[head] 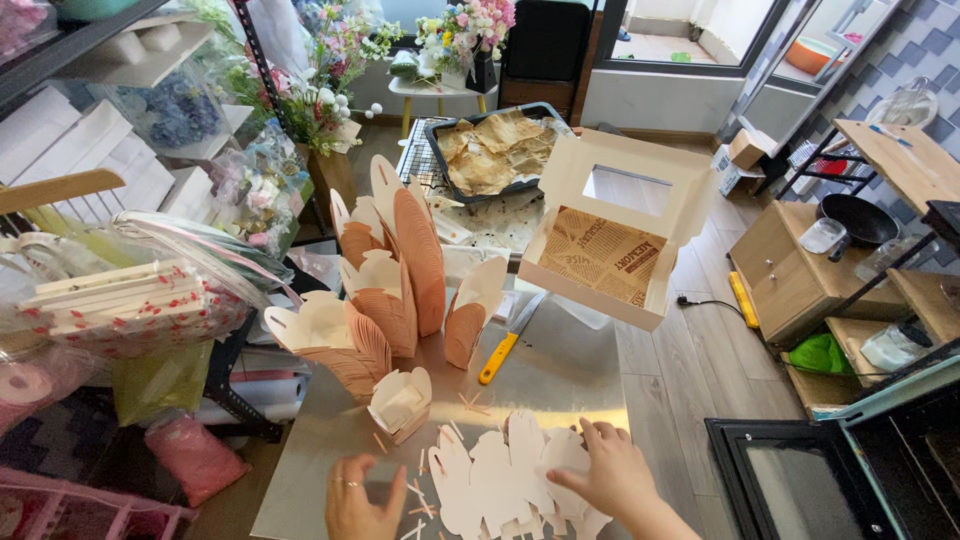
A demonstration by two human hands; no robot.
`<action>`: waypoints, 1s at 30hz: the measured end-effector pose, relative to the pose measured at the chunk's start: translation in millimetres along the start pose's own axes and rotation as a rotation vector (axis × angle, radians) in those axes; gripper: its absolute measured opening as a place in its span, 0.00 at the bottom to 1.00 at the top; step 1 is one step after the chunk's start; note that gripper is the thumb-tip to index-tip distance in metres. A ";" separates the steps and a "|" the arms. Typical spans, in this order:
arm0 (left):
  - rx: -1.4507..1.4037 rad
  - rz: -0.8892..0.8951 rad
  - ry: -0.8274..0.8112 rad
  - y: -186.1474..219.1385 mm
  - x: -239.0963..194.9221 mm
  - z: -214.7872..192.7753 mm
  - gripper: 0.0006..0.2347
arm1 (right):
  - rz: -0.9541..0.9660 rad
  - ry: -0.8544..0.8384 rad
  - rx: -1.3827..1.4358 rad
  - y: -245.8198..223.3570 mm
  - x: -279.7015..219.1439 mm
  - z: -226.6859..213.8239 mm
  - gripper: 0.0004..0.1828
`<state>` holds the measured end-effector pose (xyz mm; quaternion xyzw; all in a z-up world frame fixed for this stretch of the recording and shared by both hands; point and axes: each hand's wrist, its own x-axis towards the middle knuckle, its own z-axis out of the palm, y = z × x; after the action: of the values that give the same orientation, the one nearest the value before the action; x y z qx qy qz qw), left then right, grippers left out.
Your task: The person assembles small peach-colored paper boxes by folding flat pieces along pre-cut lines and tucking tabs to form the box shape. The person handles each piece one at a time, folds it, and places the finished box into a growing stack on the table.
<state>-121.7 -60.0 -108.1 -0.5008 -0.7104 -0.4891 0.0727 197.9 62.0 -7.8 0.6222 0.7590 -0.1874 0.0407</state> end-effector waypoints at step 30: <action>0.076 0.139 -0.931 115.0 6.3 53.4 0.48 | 0.043 0.421 0.848 14.7 -12.4 47.2 0.32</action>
<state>-14.1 -12.7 -60.1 -0.7103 -0.6496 -0.1801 -0.2026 206.7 37.0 -51.4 0.6240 0.5940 -0.3498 -0.3680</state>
